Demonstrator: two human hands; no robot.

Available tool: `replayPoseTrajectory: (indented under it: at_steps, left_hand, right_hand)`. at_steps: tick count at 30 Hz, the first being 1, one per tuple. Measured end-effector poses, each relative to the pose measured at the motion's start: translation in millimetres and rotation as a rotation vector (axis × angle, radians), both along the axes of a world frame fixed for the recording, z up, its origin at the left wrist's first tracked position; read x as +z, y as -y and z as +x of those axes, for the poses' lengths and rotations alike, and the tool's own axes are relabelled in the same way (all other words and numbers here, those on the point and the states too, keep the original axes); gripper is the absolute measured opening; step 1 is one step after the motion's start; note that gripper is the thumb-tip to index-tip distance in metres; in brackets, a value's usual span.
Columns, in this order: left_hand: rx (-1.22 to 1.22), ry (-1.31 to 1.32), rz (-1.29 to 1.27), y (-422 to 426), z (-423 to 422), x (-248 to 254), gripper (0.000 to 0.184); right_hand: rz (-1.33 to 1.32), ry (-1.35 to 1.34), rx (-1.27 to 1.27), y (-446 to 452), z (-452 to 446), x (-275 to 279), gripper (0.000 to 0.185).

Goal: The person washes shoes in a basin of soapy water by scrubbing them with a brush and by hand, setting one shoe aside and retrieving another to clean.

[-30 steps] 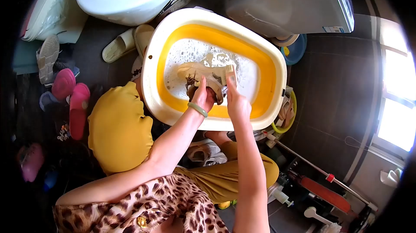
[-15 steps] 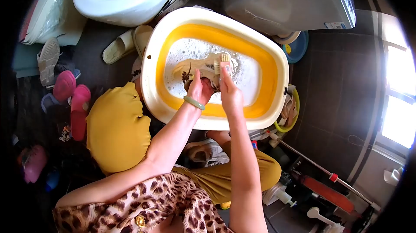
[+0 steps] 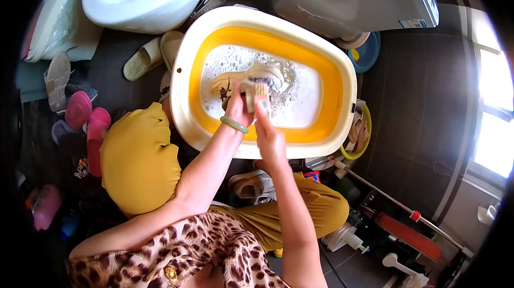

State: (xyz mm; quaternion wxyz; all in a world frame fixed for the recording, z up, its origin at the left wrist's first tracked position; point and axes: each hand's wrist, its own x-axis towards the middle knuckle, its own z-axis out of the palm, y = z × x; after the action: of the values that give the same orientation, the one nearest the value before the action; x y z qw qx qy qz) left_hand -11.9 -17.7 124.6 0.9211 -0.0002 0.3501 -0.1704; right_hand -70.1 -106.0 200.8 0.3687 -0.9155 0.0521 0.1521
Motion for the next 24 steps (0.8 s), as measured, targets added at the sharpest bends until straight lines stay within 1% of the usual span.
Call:
replayPoseTrajectory:
  at_steps: [1,2,3,5,7,8,9,10,11,12,13,14,15,16,17,19,20,21,22,23,24]
  left_hand:
    - [-0.017,0.011,0.007,-0.1,-1.0,-1.6,0.056]
    - [0.018,0.040,0.000,2.1,-1.1,-2.0,0.057]
    - [0.012,0.040,0.003,5.1,-2.6,-3.3,0.057]
    - [0.064,0.015,0.002,10.3,-1.4,-5.5,0.057]
    - [0.098,0.014,-0.033,3.2,1.9,8.1,0.057]
    - [0.101,-0.016,-0.008,-0.6,3.4,11.9,0.057]
    - [0.108,-0.042,0.017,-4.8,6.1,14.3,0.057]
    - [0.113,-0.044,0.027,-6.8,6.2,11.9,0.057]
    - [0.169,-0.009,-0.014,-8.8,5.1,9.2,0.055]
    - [0.226,0.027,-0.054,-10.4,4.7,6.7,0.052]
    - [0.230,0.025,-0.043,-11.6,4.9,6.6,0.052]
    - [0.225,0.073,0.007,-12.3,5.4,6.1,0.050]
    - [0.220,0.120,0.060,-14.7,5.9,7.8,0.049]
    - [0.151,0.110,0.097,-21.6,6.1,18.8,0.050]
    - [0.115,0.177,0.166,-20.8,3.9,10.3,0.048]
    - [0.091,0.188,0.135,-24.9,5.0,8.7,0.040]
    - [0.039,0.183,0.155,-27.4,3.3,7.9,0.037]
    - [-0.002,0.202,0.174,-30.7,3.9,11.4,0.032]
    - [-0.019,0.212,0.162,-31.4,3.8,6.0,0.029]
    - [-0.035,0.222,0.151,-31.9,4.0,0.1,0.027]
    - [-0.004,0.112,0.128,-31.7,4.6,-2.9,0.025]
  right_hand:
    - [-0.042,-0.013,0.034,0.5,-5.7,4.1,0.036]
    - [-0.084,-0.024,0.069,0.9,-11.3,8.3,0.035]
    - [-0.136,0.025,0.128,7.2,-10.6,7.1,0.035]
    - [-0.127,0.223,0.165,17.8,14.7,-4.9,0.037]
    - [-0.073,0.170,0.006,24.5,47.6,-10.4,0.036]
    - [-0.081,0.045,-0.118,26.5,60.5,-8.0,0.037]
    - [-0.012,0.239,-0.096,39.5,71.6,-31.5,0.038]
    - [0.185,0.154,-0.249,55.0,82.2,-49.9,0.040]
    - [0.381,0.064,-0.402,68.3,88.8,-66.4,0.043]
    - [0.391,0.060,-0.399,75.2,90.7,-81.0,0.043]
    - [0.345,0.041,-0.464,82.4,91.9,-97.0,0.046]
    - [0.299,0.020,-0.529,88.5,93.3,-114.4,0.049]
    - [0.262,-0.057,-0.523,104.6,93.3,-149.4,0.054]
    - [0.254,-0.048,-0.521,104.2,88.7,-171.8,0.052]
    - [0.249,-0.039,-0.522,97.8,81.4,-188.4,0.051]
    - [0.143,-0.162,-0.481,72.2,66.9,-211.8,0.047]
    - [-0.062,-0.142,-0.242,63.9,49.4,-231.0,0.044]
    - [-0.166,-0.182,-0.094,58.3,40.8,-235.3,0.043]
    - [-0.265,-0.205,0.057,48.6,33.9,-232.1,0.042]
    - [-0.297,-0.280,0.079,50.9,35.5,-224.1,0.041]
    - [-0.330,-0.355,0.106,47.9,39.6,-205.9,0.039]
